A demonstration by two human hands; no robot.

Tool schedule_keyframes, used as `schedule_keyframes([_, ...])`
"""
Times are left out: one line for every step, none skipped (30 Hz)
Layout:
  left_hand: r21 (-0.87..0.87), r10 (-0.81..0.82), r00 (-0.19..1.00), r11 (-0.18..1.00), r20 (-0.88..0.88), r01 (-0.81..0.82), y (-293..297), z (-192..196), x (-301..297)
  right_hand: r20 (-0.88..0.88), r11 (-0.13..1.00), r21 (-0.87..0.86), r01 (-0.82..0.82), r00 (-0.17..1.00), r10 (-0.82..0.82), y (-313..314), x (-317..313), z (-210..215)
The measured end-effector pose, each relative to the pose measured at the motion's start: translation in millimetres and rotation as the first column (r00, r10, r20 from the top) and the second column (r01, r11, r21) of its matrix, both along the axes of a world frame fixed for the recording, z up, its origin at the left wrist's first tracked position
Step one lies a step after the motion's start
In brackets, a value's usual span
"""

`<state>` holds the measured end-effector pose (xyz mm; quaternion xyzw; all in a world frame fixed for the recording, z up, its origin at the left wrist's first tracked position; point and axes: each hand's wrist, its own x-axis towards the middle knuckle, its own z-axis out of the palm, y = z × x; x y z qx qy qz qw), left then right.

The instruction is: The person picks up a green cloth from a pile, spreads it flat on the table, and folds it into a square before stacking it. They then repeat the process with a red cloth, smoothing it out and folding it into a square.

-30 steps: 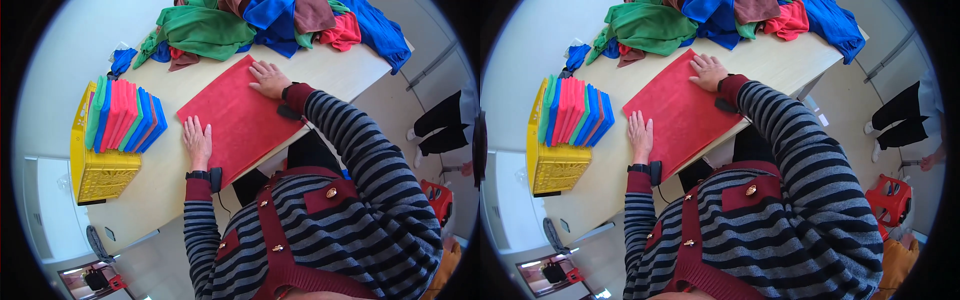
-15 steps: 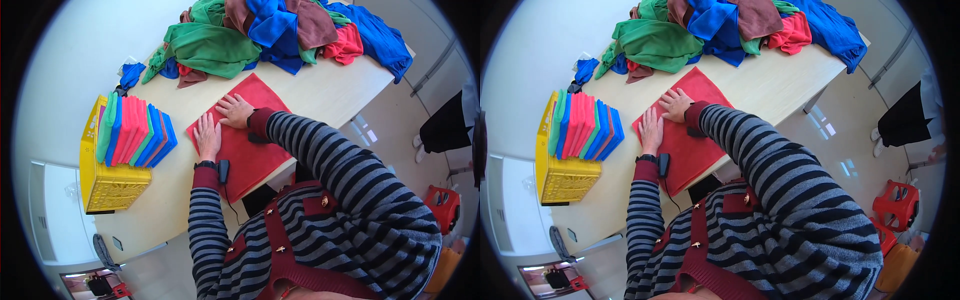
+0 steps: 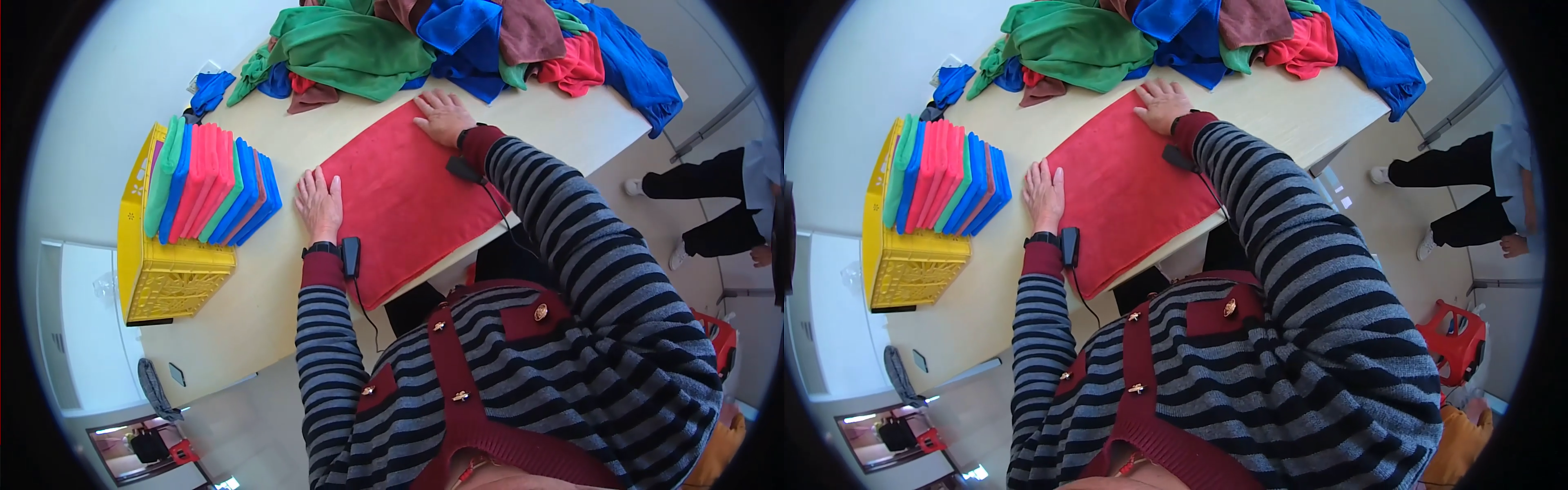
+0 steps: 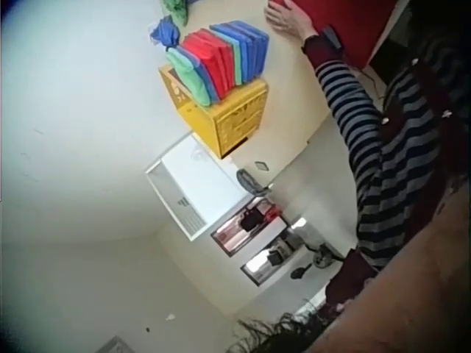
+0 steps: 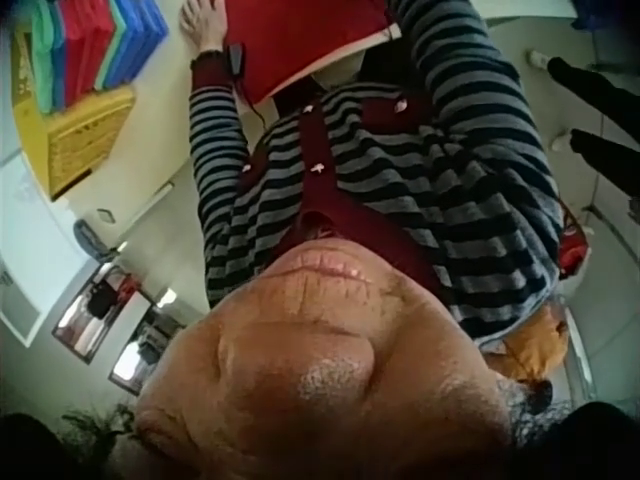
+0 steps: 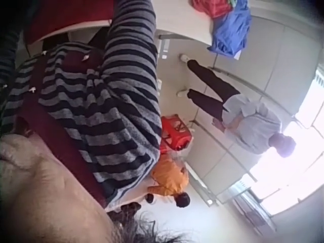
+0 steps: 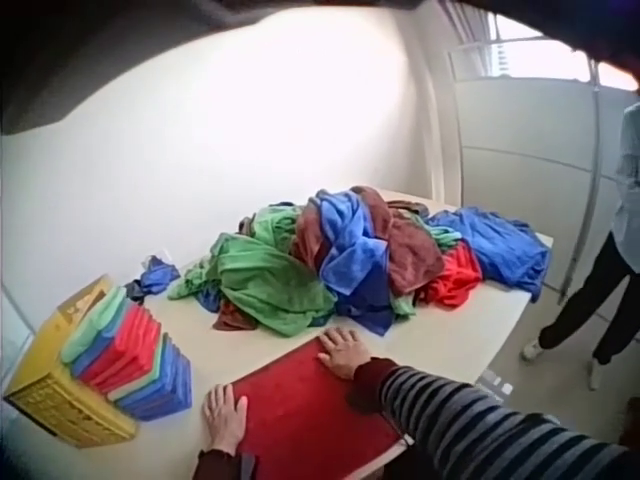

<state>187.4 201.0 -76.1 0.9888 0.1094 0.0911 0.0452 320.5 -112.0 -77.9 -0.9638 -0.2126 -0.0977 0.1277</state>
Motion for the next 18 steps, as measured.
schedule_keyframes([-0.005, 0.0, 1.0, 1.0, 0.004, 0.0, -2.6, 1.1, -2.5, 0.002, 1.0, -0.001, 0.022, 1.0, -0.022, -8.7, -2.6, -1.8])
schedule_keyframes([-0.006, 0.003, 1.0, 1.0, 0.007, -0.003, 1.2, 0.6, -7.9, 0.005, 1.0, -0.002, 0.018, 1.0, -0.018, -13.2, -8.0, 2.9])
schedule_keyframes([-0.023, 0.017, 1.0, 1.0, 0.006, -0.017, 6.5, 0.5, -16.8, -0.04, 0.999, -0.037, 0.025, 0.999, -0.026, -18.8, -13.3, 8.1])
schedule_keyframes([-0.039, 0.031, 1.0, 0.999, 0.004, -0.03, 11.9, 0.0, -27.7, -0.085, 0.997, -0.072, 0.03, 0.996, -0.036, -23.4, -18.9, 13.1])
schedule_keyframes([-0.059, 0.038, 0.999, 0.998, 0.003, -0.038, 10.5, 0.6, -35.9, -0.128, 0.993, -0.111, 0.04, 0.99, -0.054, -29.2, -24.7, 19.4])
schedule_keyframes([-0.061, 0.037, 0.999, 0.997, 0.005, -0.036, 8.0, -0.4, -45.5, -0.126, 0.993, -0.113, 0.041, 0.99, -0.055, -30.1, -33.6, 22.8])
schedule_keyframes([-0.028, -0.018, 1.0, 0.999, 0.009, 0.018, -1.8, 2.4, -56.7, -0.075, 0.996, -0.087, 0.032, 0.996, -0.039, -31.0, -47.8, 23.6])
schedule_keyframes([0.004, -0.064, 0.998, 0.998, 0.004, 0.064, -10.8, 3.3, -72.7, -0.031, 0.998, -0.062, 0.014, 0.999, -0.016, -26.5, -66.6, 23.8])
schedule_keyframes([0.036, -0.109, 0.994, 0.993, -0.005, 0.109, -19.7, 4.3, -89.0, -0.052, 0.997, -0.013, -0.081, 0.995, 0.081, -18.9, -88.8, 22.3])
schedule_keyframes([0.038, -0.111, 0.994, 0.993, -0.007, 0.111, -31.2, 10.7, -104.8, -0.06, 0.984, 0.043, -0.171, 0.983, 0.173, -9.2, -115.9, 28.9])
schedule_keyframes([0.018, -0.152, 0.988, 0.988, -0.031, 0.153, -47.2, 15.1, -115.6, -0.04, 0.975, 0.039, -0.218, 0.975, 0.22, -0.2, -142.4, 31.1])
schedule_keyframes([-0.004, -0.184, 0.982, 0.983, -0.054, 0.184, -60.2, 17.8, -126.8, -0.019, 0.961, 0.033, -0.275, 0.961, 0.275, 7.6, -161.7, 30.8])
schedule_keyframes([-0.026, -0.215, 0.974, 0.977, -0.077, 0.214, -67.1, 17.6, -133.9, -0.022, 0.962, 0.034, -0.27, 0.962, 0.271, 9.2, -170.5, 26.6])
schedule_keyframes([-0.023, -0.217, 0.973, 0.976, -0.076, 0.215, -69.0, 18.7, -139.3, -0.01, 0.955, 0.027, -0.294, 0.956, 0.294, 11.5, -178.5, 21.9])
schedule_keyframes([-0.024, -0.199, 0.977, 0.98, -0.077, 0.197, -69.2, 15.9, -145.9, -0.006, 0.947, 0.02, -0.321, 0.947, 0.321, 14.5, -186.1, 17.3])
schedule_keyframes([-0.025, -0.182, 0.98, 0.983, -0.077, 0.18, -69.3, 13.2, -151.4, -0.002, 0.938, 0.012, -0.347, 0.938, 0.347, 15.4, -190.0, 13.7])
schedule_keyframes([-0.026, -0.166, 0.983, 0.986, -0.076, 0.164, -69.4, 10.9, -156.4, -0.006, 0.938, 0.013, -0.347, 0.938, 0.347, 12.8, -189.7, 11.1])
schedule_keyframes([-0.027, -0.167, 0.983, 0.986, -0.079, 0.166, -68.2, 9.6, -160.4, -0.001, 0.948, 0.023, -0.318, 0.948, 0.319, 6.9, -186.9, 9.6])
